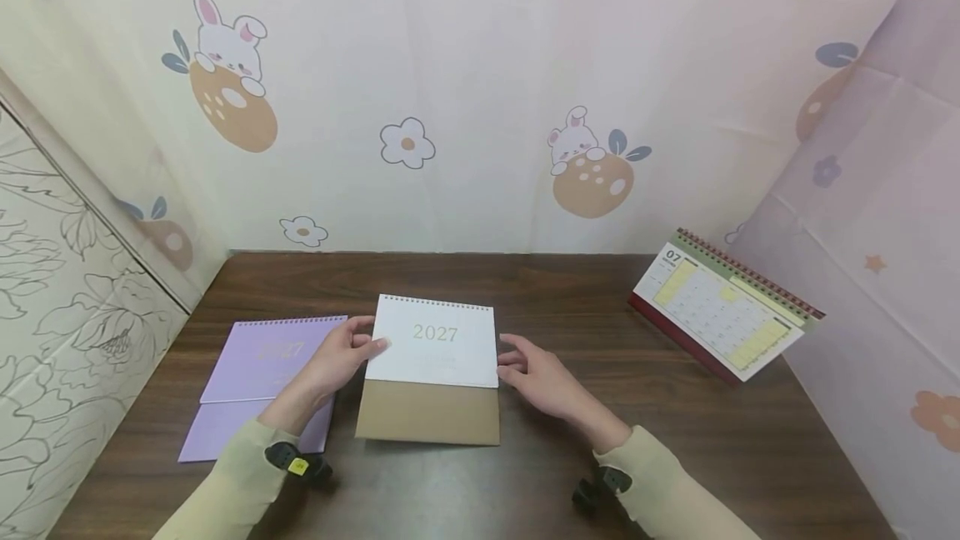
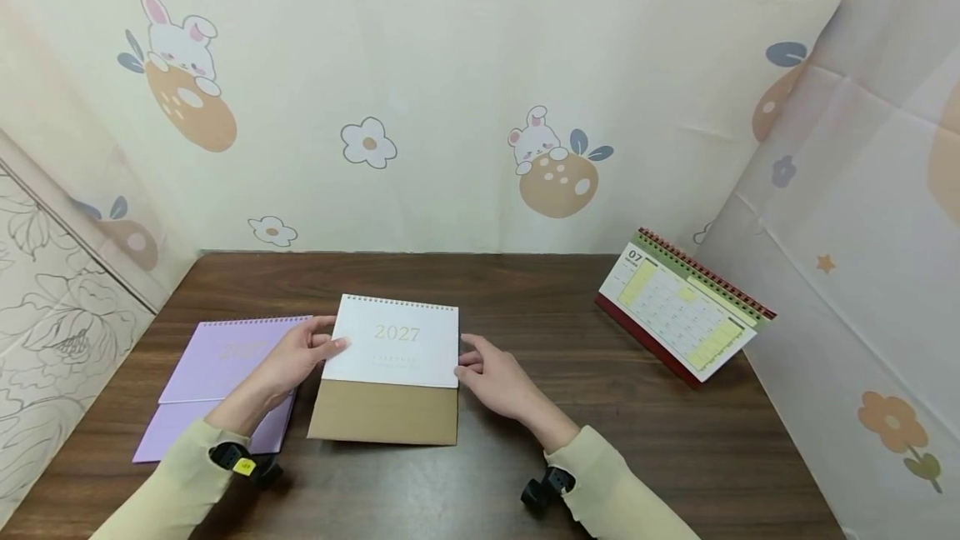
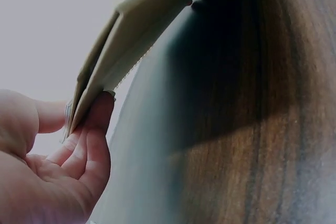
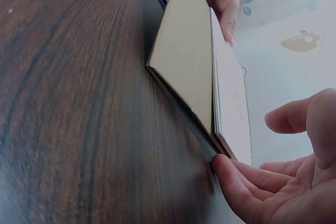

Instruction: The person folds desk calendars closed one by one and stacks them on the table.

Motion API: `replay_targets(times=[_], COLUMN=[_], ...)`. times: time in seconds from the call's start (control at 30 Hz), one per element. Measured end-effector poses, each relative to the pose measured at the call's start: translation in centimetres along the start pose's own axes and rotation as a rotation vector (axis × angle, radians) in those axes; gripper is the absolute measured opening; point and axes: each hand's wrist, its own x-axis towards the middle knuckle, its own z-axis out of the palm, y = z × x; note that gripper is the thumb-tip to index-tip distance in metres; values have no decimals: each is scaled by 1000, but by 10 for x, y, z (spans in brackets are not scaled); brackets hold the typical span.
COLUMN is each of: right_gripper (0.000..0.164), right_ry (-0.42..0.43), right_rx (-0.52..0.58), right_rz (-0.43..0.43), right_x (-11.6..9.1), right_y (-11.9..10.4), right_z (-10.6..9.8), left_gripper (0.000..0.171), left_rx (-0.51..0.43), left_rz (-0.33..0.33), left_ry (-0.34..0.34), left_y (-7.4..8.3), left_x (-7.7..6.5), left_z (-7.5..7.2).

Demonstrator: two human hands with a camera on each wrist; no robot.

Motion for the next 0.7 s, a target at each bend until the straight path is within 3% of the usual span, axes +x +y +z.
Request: replay_targets(times=[0.23,0.4,0.7], right_gripper=[53,56,60], right_ry=[-12,-46,-67], right_rx=[41,84,284], right_rz=[26,-3,-38], right_x=[2,0,-2], right_y=[4,4,0], right_z=[-1,-1,6], left_gripper=[66,67,71], left_rx=[-37,-60,-86], left_rz=[-12,-7,-17], left_ry=[-6,-16,-28], left_y=[-2,-4,-12], left_x=[-4,-6,-12], left_z=[-1,-5,-12])
